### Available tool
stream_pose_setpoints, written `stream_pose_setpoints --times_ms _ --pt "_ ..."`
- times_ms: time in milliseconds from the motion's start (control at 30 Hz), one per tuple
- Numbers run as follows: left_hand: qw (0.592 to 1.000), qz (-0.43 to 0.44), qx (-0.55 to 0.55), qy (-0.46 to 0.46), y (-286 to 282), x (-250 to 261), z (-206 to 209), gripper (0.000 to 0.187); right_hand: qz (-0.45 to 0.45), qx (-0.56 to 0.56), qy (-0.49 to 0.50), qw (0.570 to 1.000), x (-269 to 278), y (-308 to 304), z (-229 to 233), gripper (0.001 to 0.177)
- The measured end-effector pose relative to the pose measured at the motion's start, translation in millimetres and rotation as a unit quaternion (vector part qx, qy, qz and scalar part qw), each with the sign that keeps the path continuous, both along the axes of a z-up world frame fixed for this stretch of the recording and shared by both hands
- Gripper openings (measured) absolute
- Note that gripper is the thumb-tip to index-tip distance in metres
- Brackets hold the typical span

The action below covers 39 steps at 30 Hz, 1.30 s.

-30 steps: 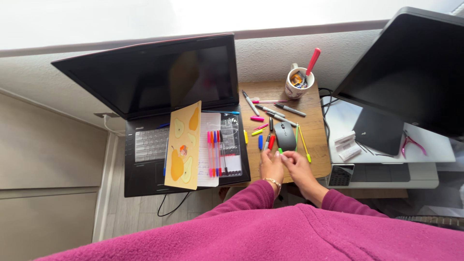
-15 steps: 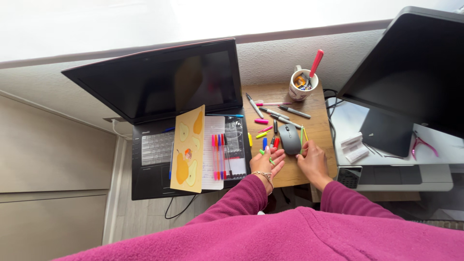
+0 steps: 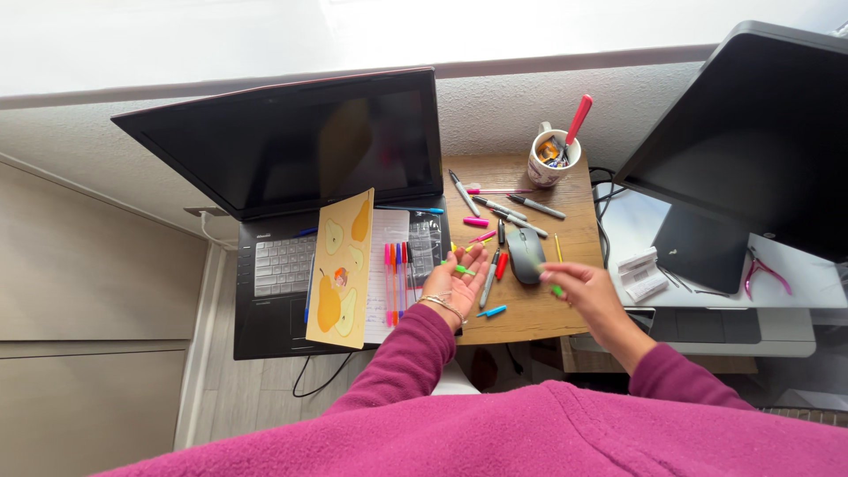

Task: The person organizes a set of colored markers by removing them from a clear plastic case, placing them on the desk, and then returning them into the case in a sorted order. The person also closes a laptop and places the marker case on top of it.

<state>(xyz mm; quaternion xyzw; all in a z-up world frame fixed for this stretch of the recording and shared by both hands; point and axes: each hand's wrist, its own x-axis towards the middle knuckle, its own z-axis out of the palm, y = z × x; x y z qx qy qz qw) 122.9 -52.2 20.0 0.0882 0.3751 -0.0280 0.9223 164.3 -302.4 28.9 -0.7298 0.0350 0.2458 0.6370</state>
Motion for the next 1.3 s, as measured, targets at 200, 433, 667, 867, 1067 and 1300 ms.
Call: stream_pose_setpoints --times_ms 200,433,667,867,1067,1300 --pt "1.0 0.007 0.001 -0.031 5 -7 2 0.02 0.158 -0.078 -0.019 0.984 -22 11 42 0.032" --pt "0.999 -0.006 0.016 -0.046 -4 -15 11 0.022 0.192 -0.159 -0.072 0.966 -21 17 50 0.03" --pt "0.997 -0.004 0.048 -0.057 -7 -21 13 0.022 0.209 -0.187 -0.111 0.953 -24 18 56 0.031" --pt "0.993 -0.016 0.071 -0.089 -8 -18 10 0.021 0.18 -0.166 -0.108 0.963 -30 25 56 0.03" --pt "0.987 -0.053 0.121 -0.092 -17 -18 19 0.024 0.183 -0.179 -0.139 0.956 -32 34 62 0.029" --pt "0.99 -0.011 0.113 -0.088 -18 -37 18 0.024 0.194 -0.211 -0.114 0.951 -38 51 64 0.028"
